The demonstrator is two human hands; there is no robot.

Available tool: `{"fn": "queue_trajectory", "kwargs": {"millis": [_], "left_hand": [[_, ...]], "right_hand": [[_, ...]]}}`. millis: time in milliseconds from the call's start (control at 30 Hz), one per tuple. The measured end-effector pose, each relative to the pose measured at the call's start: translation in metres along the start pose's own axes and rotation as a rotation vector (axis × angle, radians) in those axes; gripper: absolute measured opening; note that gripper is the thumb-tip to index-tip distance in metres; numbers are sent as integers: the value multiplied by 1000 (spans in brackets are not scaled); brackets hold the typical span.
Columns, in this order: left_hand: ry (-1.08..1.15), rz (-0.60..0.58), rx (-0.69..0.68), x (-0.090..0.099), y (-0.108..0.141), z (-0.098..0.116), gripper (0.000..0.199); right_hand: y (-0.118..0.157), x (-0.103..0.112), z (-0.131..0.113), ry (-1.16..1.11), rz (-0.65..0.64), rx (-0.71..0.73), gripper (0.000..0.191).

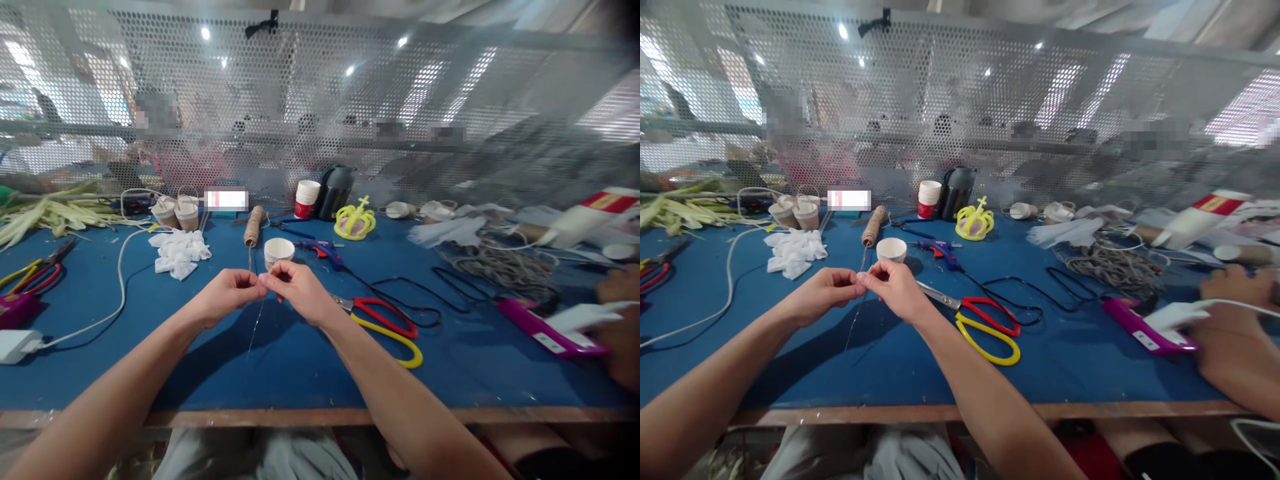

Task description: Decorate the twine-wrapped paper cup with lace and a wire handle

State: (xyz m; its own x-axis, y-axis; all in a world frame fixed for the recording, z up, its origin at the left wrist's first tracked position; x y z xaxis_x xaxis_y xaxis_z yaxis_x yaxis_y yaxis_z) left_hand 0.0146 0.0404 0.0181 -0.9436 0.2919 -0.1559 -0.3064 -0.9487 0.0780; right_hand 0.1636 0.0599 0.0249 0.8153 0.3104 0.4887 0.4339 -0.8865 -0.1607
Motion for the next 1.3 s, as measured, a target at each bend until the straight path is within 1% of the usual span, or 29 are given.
{"fn": "queue_trajectory", "kwargs": {"millis": [100,167,267,367,467,567,767,867,1067,1200,1300], "left_hand": [[106,-51,37,-1,1,1,27],[149,-83,60,0,2,1,28],[158,-111,50,2,2,1,25],[74,-133,18,4,1,3,21],[-76,-107,-38,5,2,6,19],[-144,-68,-78,5,3,9,20],[-102,-62,-60,3,3,9,20],[-93,-26,-80,3,2,8,21],[-101,27,-138,-2,2,3,21],[-136,76,-178,-5,2,2,22],[-111,58,-159,-5,3,4,20]], "right_hand": [[-1,0,0,-143,-102,29,22],[-1,1,0,-193,-148,47,22],[-1,2,2,-184,-121,27,24],[-2,3,5,-150,-100,17,26],[-3,3,7,-109,-105,15,28],[-3,4,7,-75,-99,1,29],[0,5,3,-9,-128,-12,29],[0,5,2,8,-130,-9,28],[0,5,1,41,-103,5,27],[0,5,1,42,-70,-13,27],[0,4,0,40,-44,-32,27]]}}
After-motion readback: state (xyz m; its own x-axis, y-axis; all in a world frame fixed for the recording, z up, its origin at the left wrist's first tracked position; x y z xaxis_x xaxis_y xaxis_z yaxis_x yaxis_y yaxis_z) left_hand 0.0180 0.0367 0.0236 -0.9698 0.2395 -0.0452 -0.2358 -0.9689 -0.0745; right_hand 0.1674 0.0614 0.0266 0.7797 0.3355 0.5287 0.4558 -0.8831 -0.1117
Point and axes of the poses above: each hand's wrist, its own y-axis away from the middle knuckle, its own x-axis out of the back of the hand, z = x × y, the point moved 1 cm from there along -y, towards the middle knuckle, and after that the axes turned 15 degrees about y, right-handed, at the moved point
